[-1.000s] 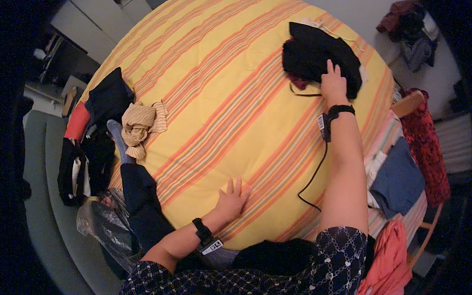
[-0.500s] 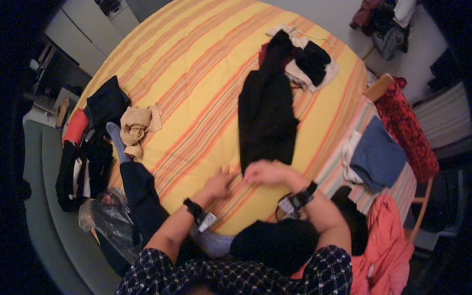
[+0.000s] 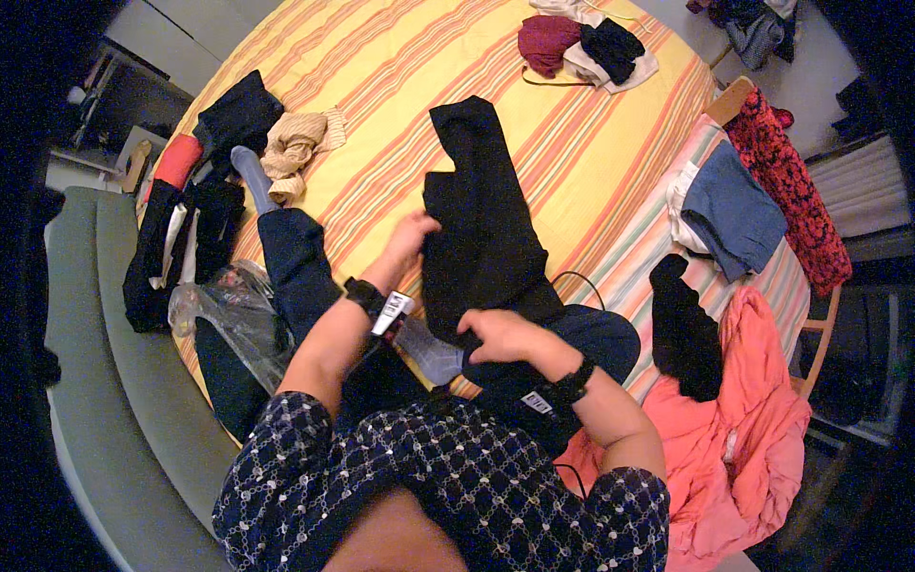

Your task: The person sits on a bed and folds several garments one by one, including a beige shirt, a patterned green shirt, a light blue shirt, black pants, and a maroon shirt. Each item is smoothed, folded, and placed into a neat stack on the bed.

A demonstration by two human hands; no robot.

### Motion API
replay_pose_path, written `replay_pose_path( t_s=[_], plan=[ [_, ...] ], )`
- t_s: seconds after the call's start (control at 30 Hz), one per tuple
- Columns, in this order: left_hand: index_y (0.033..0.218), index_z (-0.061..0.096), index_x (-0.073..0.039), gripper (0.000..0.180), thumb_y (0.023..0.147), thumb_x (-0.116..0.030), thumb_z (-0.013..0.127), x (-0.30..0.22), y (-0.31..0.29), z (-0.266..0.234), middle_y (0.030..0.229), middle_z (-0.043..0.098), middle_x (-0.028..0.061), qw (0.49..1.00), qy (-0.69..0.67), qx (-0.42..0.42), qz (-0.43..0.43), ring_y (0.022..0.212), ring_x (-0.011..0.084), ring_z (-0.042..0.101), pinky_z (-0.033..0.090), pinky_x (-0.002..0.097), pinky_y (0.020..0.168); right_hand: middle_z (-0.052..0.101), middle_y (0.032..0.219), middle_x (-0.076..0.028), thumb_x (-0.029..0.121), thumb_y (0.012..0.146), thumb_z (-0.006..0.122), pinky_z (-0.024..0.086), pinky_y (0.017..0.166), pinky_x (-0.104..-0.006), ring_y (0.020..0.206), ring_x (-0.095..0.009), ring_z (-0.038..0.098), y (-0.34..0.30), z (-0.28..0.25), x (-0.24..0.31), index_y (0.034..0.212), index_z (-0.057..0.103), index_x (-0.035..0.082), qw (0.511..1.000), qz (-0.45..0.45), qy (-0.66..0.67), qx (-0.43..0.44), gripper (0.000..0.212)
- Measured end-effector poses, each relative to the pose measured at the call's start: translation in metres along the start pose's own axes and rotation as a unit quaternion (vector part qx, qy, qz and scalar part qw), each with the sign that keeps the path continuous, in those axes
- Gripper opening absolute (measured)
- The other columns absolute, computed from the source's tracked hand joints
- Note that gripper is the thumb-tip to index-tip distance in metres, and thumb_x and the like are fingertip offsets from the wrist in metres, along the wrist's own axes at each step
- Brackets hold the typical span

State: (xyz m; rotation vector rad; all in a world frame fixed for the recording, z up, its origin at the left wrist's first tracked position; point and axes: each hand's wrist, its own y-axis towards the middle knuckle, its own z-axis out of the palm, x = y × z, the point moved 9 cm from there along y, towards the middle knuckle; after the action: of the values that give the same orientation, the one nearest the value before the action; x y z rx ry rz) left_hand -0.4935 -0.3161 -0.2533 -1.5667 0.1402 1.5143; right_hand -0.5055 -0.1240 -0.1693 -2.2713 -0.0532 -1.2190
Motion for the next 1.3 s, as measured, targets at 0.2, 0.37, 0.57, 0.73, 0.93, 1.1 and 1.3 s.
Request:
replay_pose_path(
  t_s=[0.2, 0.37, 0.57, 0.73, 0.93, 1.1, 1.3],
  plan=[
    [0.116, 0.051, -0.002, 0.037, 0.079, -0.004, 0.057, -0.136, -0.121, -0.102, 0.111, 0.060, 0.0096, 0.929, -0.229, 0.005, 0.292, 0.099, 0.0237, 0.058, 0.044, 0.0347, 0.092, 0.061, 0.077, -0.011, 0.031, 0.068, 0.072, 0.047, 0.064, -0.0334, 0.071, -0.024, 0.060, -0.003, -0.020, 0.009, 0.110, 0.055, 0.004, 1.000, 0.004, -0.012, -0.010, 0.052],
    [0.122, 0.045, 0.002, 0.053, 0.076, -0.008, 0.067, -0.106, -0.177, -0.141, 0.120, 0.053, 0.0110, 0.967, -0.076, -0.116, 0.214, 0.110, 0.0232, 0.050, 0.036, 0.0343, 0.099, 0.059, 0.071, -0.004, 0.015, 0.076, 0.067, 0.046, 0.060, -0.0263, 0.062, -0.011, 0.055, 0.054, -0.075, 0.034, 0.109, 0.054, 0.002, 0.972, -0.031, 0.082, -0.216, 0.039],
    [0.125, 0.045, -0.001, 0.049, 0.079, -0.005, 0.062, -0.061, -0.215, -0.146, 0.123, 0.052, 0.0082, 0.957, -0.185, -0.104, 0.201, 0.115, 0.0238, 0.048, 0.033, 0.0365, 0.102, 0.042, 0.125, -0.014, 0.009, 0.059, 0.069, 0.043, 0.090, -0.0431, 0.115, -0.033, 0.042, 0.101, -0.070, 0.140, 0.110, 0.051, 0.006, 0.876, -0.242, -0.300, -0.290, 0.054],
    [0.121, 0.051, -0.003, 0.038, 0.084, -0.009, 0.057, -0.075, -0.245, -0.189, 0.122, 0.054, 0.0083, 0.896, -0.330, -0.139, 0.263, 0.115, 0.0256, 0.048, 0.031, 0.0415, 0.103, 0.060, 0.097, -0.009, 0.012, 0.066, 0.060, 0.031, 0.099, -0.0492, 0.103, -0.027, 0.052, 0.135, -0.008, 0.152, 0.076, 0.065, 0.010, 0.837, -0.273, -0.450, -0.150, 0.011],
    [0.128, 0.043, 0.000, 0.046, 0.089, -0.022, 0.053, -0.117, -0.308, -0.264, 0.134, 0.044, 0.0132, 0.807, -0.404, -0.183, 0.390, 0.124, 0.0298, 0.039, 0.022, 0.0449, 0.109, 0.064, 0.078, -0.004, 0.014, 0.075, 0.055, 0.038, 0.089, -0.0452, 0.081, -0.023, 0.061, 0.121, -0.043, -0.003, 0.075, 0.067, 0.011, 0.844, 0.073, -0.519, -0.111, 0.012],
    [0.127, 0.045, 0.000, 0.044, 0.090, -0.023, 0.051, -0.116, -0.324, -0.279, 0.133, 0.045, 0.0138, 0.794, -0.383, -0.253, 0.398, 0.124, 0.0283, 0.040, 0.022, 0.0443, 0.109, 0.064, 0.080, -0.017, 0.018, 0.075, 0.055, 0.049, 0.067, -0.0472, 0.078, -0.035, 0.062, 0.058, -0.121, -0.084, 0.082, 0.064, 0.006, 0.855, 0.242, -0.280, -0.365, 0.017],
    [0.128, 0.043, 0.001, 0.047, 0.088, -0.023, 0.054, -0.130, -0.336, -0.288, 0.133, 0.044, 0.0141, 0.778, -0.380, -0.260, 0.428, 0.124, 0.0295, 0.040, 0.023, 0.0449, 0.108, 0.061, 0.083, -0.018, 0.023, 0.080, 0.053, 0.047, 0.068, -0.0470, 0.080, -0.039, 0.058, 0.055, -0.093, -0.022, 0.086, 0.057, 0.005, 0.860, 0.112, -0.169, -0.468, 0.020]
  ],
)
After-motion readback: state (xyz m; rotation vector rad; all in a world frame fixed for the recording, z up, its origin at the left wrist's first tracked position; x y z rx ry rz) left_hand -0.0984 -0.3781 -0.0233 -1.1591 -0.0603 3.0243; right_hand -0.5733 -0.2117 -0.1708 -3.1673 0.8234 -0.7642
